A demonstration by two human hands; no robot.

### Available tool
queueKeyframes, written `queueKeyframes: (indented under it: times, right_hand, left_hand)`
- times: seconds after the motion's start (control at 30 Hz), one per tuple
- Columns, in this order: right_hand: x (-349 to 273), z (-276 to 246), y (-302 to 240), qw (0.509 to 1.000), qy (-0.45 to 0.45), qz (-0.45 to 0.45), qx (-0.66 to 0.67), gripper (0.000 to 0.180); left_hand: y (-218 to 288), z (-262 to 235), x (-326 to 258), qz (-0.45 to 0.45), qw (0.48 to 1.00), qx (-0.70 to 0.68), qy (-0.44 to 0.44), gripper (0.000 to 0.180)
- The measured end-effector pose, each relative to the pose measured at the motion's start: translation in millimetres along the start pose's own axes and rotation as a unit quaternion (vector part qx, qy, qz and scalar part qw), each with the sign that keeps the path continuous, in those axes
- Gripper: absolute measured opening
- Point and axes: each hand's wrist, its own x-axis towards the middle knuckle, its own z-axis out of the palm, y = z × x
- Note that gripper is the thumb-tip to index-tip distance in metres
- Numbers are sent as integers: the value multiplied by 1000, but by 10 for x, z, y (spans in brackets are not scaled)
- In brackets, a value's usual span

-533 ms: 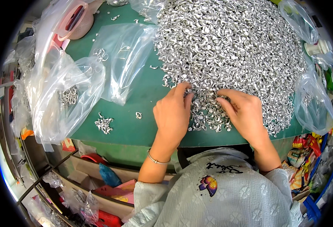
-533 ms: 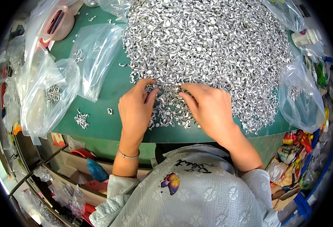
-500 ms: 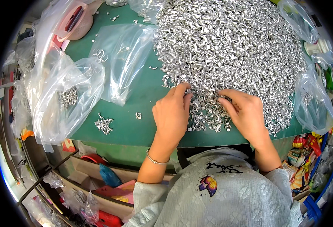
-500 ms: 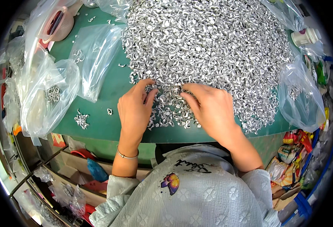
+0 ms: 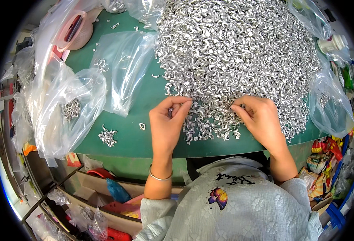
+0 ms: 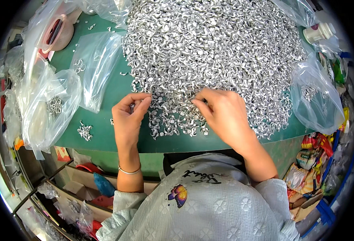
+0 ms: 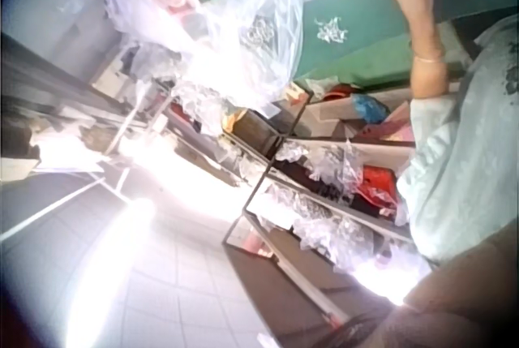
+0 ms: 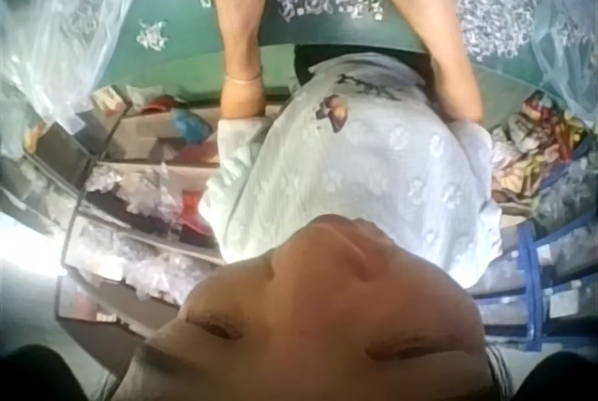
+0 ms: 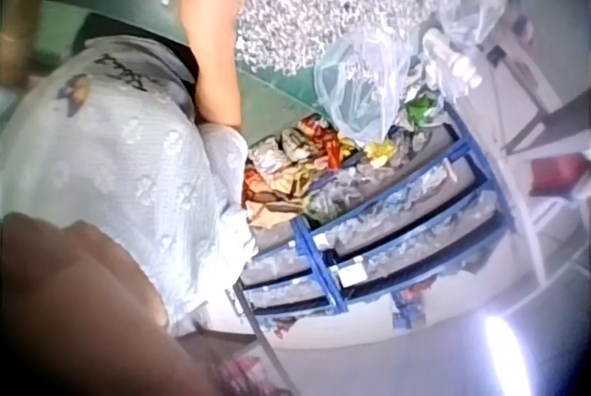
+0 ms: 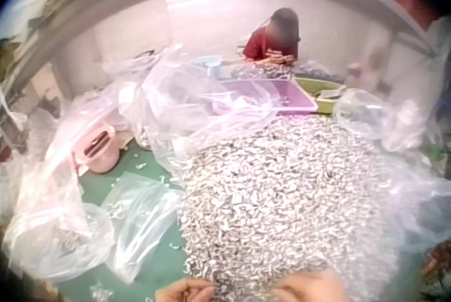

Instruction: The person sorts through a large pile of small silver-colored metal components on a green workbench by hand, picking up individual pieces and moving them to different sections of the table.

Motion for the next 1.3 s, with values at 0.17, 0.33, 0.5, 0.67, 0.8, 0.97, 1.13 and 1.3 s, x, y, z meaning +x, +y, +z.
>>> queueKeyframes:
  times: [0.17,0.33,0.5,0.67,0.8,0.97,1.13,1.3]
  right_hand:
    - [-104,-53,121,986,-47,45,151,8]
    - [-154,-20,261,957,-24,48,286,11]
    - [-140,-136,227,737,-209,171,620,22]
    - [-79,80,158,695,-200,188,665,23]
    - [92,189,-76,942,-91,58,319,15]
    - [412,553,-178,983,91,-154,50,17]
    - [466,598,-233,980,12,-159,-116,7]
    - [429,515,-238,986,20,-155,-52,7]
  left_hand:
    - [-106,-197,15,-149,879,-421,-167,11]
    - [35,-116,-158,-189,850,-488,-64,14]
    - [-140,-297,-230,-160,840,-511,-88,13]
    - [-59,-182,-278,-87,917,-390,5,13]
    - [-192,-303,-207,-66,870,-478,-97,11]
    - [-72,-135,-131,-17,982,-187,15,12]
    - [-97,-94,15,86,984,139,75,13]
    - [-142,-47,111,165,943,272,97,13]
